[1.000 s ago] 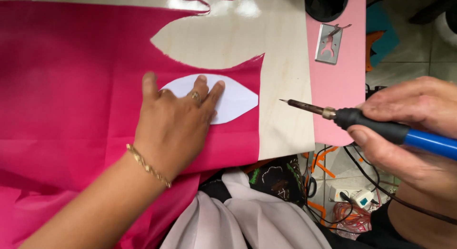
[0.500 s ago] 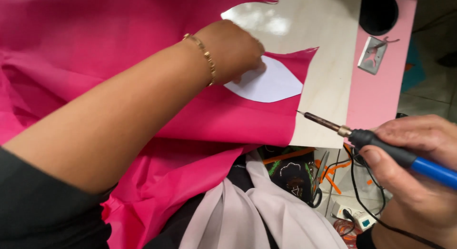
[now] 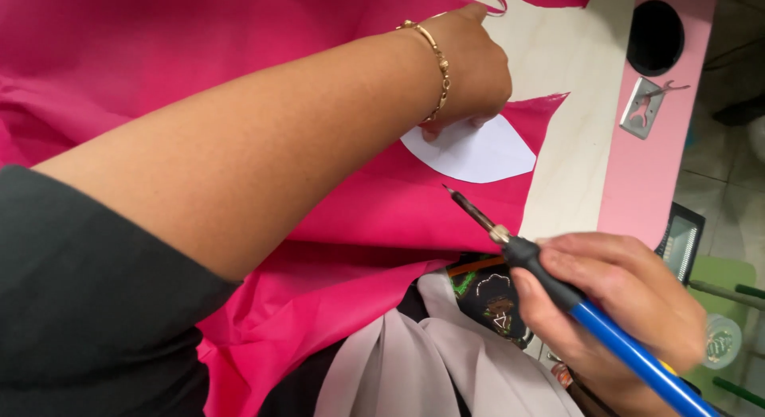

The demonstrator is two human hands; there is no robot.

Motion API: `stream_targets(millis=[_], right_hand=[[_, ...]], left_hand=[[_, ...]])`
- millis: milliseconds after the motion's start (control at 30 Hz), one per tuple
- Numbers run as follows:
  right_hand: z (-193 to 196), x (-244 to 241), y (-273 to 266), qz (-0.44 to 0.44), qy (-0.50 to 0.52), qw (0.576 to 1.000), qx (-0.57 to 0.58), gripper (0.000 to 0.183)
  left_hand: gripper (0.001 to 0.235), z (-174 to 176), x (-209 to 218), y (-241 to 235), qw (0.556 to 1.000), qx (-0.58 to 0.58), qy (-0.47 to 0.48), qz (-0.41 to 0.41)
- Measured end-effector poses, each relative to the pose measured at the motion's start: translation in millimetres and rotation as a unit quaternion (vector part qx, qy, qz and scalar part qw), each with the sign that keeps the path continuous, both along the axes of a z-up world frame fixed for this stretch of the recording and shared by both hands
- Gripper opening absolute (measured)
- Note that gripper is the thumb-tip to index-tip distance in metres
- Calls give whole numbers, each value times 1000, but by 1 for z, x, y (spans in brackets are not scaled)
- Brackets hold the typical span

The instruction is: Cutting leaf-shaped pieces from pink fabric using a heat tool and a paper template.

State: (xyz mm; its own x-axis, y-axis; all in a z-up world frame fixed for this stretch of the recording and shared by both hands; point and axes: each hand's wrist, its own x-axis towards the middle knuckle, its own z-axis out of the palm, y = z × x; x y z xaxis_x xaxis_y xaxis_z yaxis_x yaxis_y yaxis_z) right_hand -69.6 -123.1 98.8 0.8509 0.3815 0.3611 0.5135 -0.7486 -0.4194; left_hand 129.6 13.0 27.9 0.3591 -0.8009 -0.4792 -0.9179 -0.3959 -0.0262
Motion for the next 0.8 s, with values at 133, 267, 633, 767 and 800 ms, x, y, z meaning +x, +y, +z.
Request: stream_targets(millis=[133, 267, 633, 767, 800], right_hand=[[7, -13, -31, -48, -19, 998, -21, 22], [-2, -39, -67, -145, -36, 989, 13, 22], [-31, -34, -120, -150, -111, 978, 98, 24], [-38, -27, -125, -147, -84, 977, 128, 24], [-40, -26, -125, -151, -79, 975, 143, 25]], left_hand=[[37, 10, -7, 8, 999, -27, -15, -10], [17, 12, -10, 12, 1000, -4, 12, 2], [8, -8, -17, 29, 998, -63, -19, -8], [26, -15, -19, 32, 994, -106, -16, 12], [34, -17, -20, 33, 994, -109, -21, 11]])
